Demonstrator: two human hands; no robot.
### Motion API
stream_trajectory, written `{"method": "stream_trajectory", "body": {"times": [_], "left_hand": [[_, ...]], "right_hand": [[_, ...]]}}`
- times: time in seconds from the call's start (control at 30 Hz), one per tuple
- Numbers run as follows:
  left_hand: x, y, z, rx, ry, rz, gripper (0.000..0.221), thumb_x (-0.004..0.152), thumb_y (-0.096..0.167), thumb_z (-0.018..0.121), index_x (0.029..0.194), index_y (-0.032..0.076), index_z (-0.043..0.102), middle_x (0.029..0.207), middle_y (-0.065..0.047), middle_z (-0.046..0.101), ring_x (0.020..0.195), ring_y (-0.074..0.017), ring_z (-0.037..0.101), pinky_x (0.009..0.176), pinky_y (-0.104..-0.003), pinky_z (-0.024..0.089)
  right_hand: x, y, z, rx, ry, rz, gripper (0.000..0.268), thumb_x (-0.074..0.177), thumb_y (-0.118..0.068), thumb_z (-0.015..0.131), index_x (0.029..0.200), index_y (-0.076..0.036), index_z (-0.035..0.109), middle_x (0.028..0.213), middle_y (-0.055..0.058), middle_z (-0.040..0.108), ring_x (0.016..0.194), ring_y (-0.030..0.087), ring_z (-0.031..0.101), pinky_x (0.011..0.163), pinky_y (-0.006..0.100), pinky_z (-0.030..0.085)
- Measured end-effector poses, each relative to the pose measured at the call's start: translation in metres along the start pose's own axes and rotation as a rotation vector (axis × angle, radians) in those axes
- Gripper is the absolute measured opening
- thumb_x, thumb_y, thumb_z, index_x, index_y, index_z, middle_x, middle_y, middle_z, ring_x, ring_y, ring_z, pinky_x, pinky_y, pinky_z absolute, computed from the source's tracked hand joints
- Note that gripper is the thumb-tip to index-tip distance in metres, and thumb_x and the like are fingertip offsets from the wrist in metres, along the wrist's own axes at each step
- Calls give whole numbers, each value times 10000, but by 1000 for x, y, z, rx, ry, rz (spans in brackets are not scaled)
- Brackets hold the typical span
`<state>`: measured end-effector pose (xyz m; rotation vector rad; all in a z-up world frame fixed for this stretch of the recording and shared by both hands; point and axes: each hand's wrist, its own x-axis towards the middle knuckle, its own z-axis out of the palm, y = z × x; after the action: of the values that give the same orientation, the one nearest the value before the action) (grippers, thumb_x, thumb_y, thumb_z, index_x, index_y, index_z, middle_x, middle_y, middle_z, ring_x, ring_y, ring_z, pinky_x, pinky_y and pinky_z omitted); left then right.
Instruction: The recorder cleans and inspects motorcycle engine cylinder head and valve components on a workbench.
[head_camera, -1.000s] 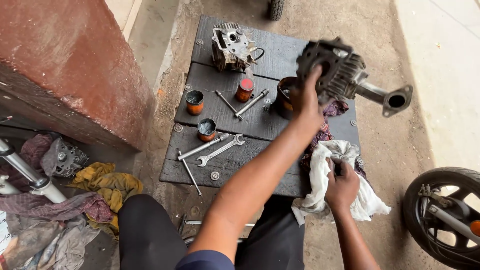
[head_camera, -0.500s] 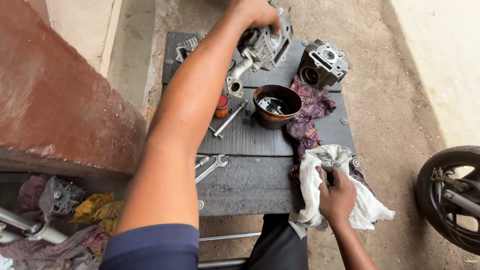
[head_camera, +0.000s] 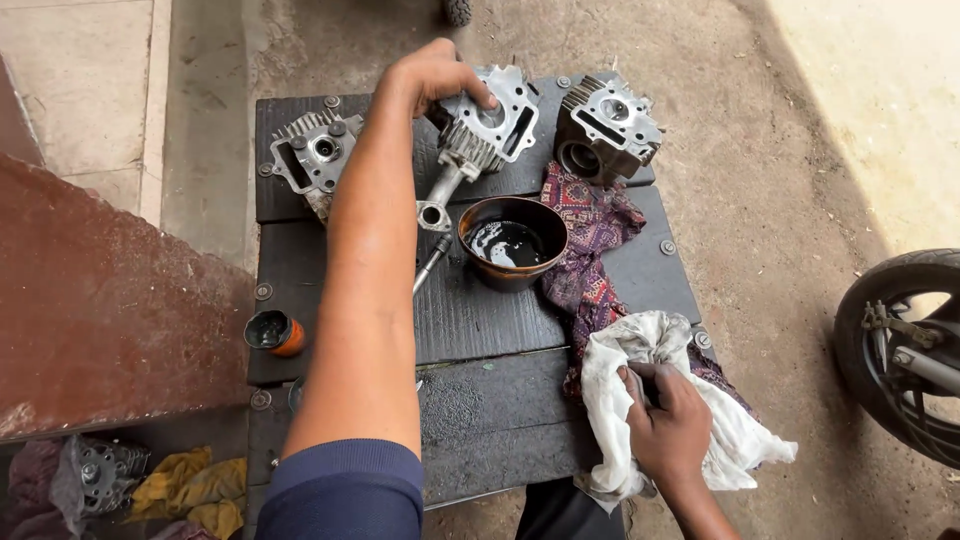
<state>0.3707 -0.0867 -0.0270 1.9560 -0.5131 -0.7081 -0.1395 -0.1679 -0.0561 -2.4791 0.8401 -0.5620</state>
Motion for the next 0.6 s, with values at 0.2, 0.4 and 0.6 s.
{"method": "stream_trajectory", "body": {"times": [0.2,0.4,0.6], "left_hand": [[36,-30,-5,141,54,-158,705,715,174,908,1295,53,526,1238,-210,562,1170,-341,521,876,-626,453],[-35,20,20,224,430,124,393,821,116,697,1184,-24,646,1156,-165,717,1003,-250,751,871,-397,604],[-259,35,171,108,327,782,280,956,207,708,1202,79,670,1107,-115,768,1019,-247,749,1011,-419,554]], "right_hand": [[-1,5,2,12,21,-71,161,907,-223,756,941,-69,731,824,117,697,730,294,673,656,384,509],[-6,13,6,38,118,-131,163,948,-183,730,1008,-34,706,877,140,719,726,312,682,646,398,503],[-13,78,36,572,347,-228,143,1140,-122,620,1178,16,626,1018,107,689,900,218,648,828,376,519]]}}
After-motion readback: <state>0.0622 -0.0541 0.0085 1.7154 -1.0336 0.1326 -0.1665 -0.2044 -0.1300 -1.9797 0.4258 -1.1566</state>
